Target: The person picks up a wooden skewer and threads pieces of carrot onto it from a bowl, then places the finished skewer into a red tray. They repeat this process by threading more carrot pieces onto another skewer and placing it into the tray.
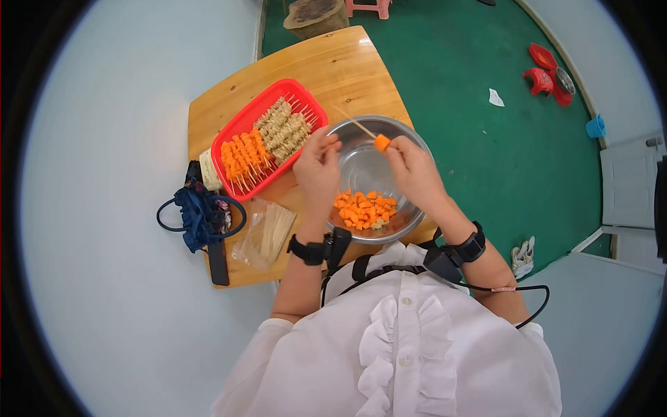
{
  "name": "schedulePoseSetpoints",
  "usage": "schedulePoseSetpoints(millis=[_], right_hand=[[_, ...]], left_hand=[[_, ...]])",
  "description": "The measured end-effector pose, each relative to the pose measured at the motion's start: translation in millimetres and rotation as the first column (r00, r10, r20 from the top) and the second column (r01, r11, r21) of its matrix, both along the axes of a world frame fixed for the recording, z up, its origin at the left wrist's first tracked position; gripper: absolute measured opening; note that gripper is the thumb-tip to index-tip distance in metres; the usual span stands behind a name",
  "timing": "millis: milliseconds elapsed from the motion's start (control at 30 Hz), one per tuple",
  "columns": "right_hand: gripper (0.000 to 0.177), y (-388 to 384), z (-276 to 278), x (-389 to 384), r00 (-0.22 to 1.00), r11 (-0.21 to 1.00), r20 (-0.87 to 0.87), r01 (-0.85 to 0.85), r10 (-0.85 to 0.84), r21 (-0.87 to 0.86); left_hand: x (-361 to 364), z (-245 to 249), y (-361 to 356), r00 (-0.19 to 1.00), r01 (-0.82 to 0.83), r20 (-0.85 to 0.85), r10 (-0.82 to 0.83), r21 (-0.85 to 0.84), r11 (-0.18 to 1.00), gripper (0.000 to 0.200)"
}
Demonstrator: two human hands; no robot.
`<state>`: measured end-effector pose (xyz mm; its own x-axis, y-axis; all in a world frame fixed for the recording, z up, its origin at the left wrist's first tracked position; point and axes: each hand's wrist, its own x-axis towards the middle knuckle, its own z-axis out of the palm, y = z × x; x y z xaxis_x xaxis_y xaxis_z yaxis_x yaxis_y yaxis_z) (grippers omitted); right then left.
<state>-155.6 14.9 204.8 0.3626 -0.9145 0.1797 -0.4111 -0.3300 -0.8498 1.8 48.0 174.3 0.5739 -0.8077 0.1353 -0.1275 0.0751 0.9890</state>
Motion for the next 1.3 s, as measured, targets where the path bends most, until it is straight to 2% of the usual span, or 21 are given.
schedulePoseSetpoints(millis=[33, 67, 133, 233, 333, 433, 533, 633, 733, 933, 1033, 1067, 1100, 1133, 1167, 1300], right_hand=[[0.016, -3, -3, -6, 1.000, 1.000, -0.016, 0.020, -0.019, 0.015], [0.017, -5, -7, -13, 0.999, 0.999, -0.033, 0.037, -0.036, 0.032], [0.018, -6, -16, -25, 0.995, 0.998, -0.085, 0.055, -0.052, 0.043], [0.019, -7, -21, -38, 0.985, 0.996, -0.168, 0.051, -0.039, 0.070], [0.019, -6, -21, -44, 0.984, 0.986, -0.181, 0.035, -0.004, 0.164], [0.019, -5, -25, -46, 0.983, 0.983, -0.181, 0.017, 0.017, 0.185], [0.018, -6, -30, -46, 0.980, 0.984, -0.193, -0.006, 0.042, 0.180], [0.017, -5, -33, -46, 0.980, 0.981, -0.188, -0.020, 0.057, 0.195], [0.018, -7, -35, -44, 0.976, 0.981, -0.205, -0.039, 0.079, 0.192], [0.017, -7, -38, -44, 0.975, 0.982, -0.207, -0.046, 0.084, 0.183], [0.016, -6, -36, -44, 0.974, 0.987, -0.212, -0.047, 0.079, 0.151], [0.016, -4, -33, -44, 0.973, 0.989, -0.216, -0.046, 0.075, 0.138], [0.015, -2, -31, -43, 0.973, 0.991, -0.221, -0.047, 0.074, 0.124], [0.014, 1, -28, -42, 0.970, 0.994, -0.230, -0.053, 0.074, 0.096], [0.014, 4, -26, -40, 0.968, 0.996, -0.238, -0.062, 0.076, 0.068], [0.011, 10, -17, -31, 0.962, 0.994, -0.258, -0.099, 0.086, -0.038]], left_hand=[[13, -10, 0, 0.996, 0.004, 0.092, -0.011, 0.070, 0.998, 0.024], [23, -24, 0, 0.969, 0.087, 0.205, -0.135, 0.229, 0.970, 0.023], [36, -54, 0, 0.840, 0.177, 0.351, -0.413, 0.543, 0.821, 0.021], [33, -82, 5, 0.528, 0.351, 0.273, -0.804, 0.792, 0.499, 0.023], [23, -100, 3, 0.525, 0.328, 0.284, -0.802, 0.802, 0.498, 0.021], [19, -119, -5, 0.462, 0.330, 0.273, -0.844, 0.830, 0.449, 0.020], [11, -135, -5, 0.302, 0.329, 0.316, -0.899, 0.851, 0.410, 0.019], [4, -146, -6, 0.189, 0.282, 0.398, -0.898, 0.854, 0.438, 0.016], [1, -139, -2, 0.241, 0.341, 0.384, -0.892, 0.826, 0.448, 0.014], [-1, -137, -1, 0.286, 0.348, 0.448, -0.847, 0.775, 0.527, 0.017], [5, -129, -6, 0.716, 0.270, 0.406, -0.567, 0.588, 0.762, 0.022], [10, -124, -10, 0.857, 0.299, 0.216, -0.468, 0.529, 0.794, 0.024], [17, -119, -12, 0.936, 0.311, 0.000, -0.351, 0.465, 0.829, 0.026], [20, -106, -13, 0.948, 0.301, -0.226, -0.225, 0.400, 0.866, 0.027], [20, -91, -12, 0.925, 0.250, -0.356, -0.137, 0.294, 0.922, 0.024], [24, -56, -10, 0.955, 0.125, -0.290, -0.060, 0.210, 0.970, 0.022]])
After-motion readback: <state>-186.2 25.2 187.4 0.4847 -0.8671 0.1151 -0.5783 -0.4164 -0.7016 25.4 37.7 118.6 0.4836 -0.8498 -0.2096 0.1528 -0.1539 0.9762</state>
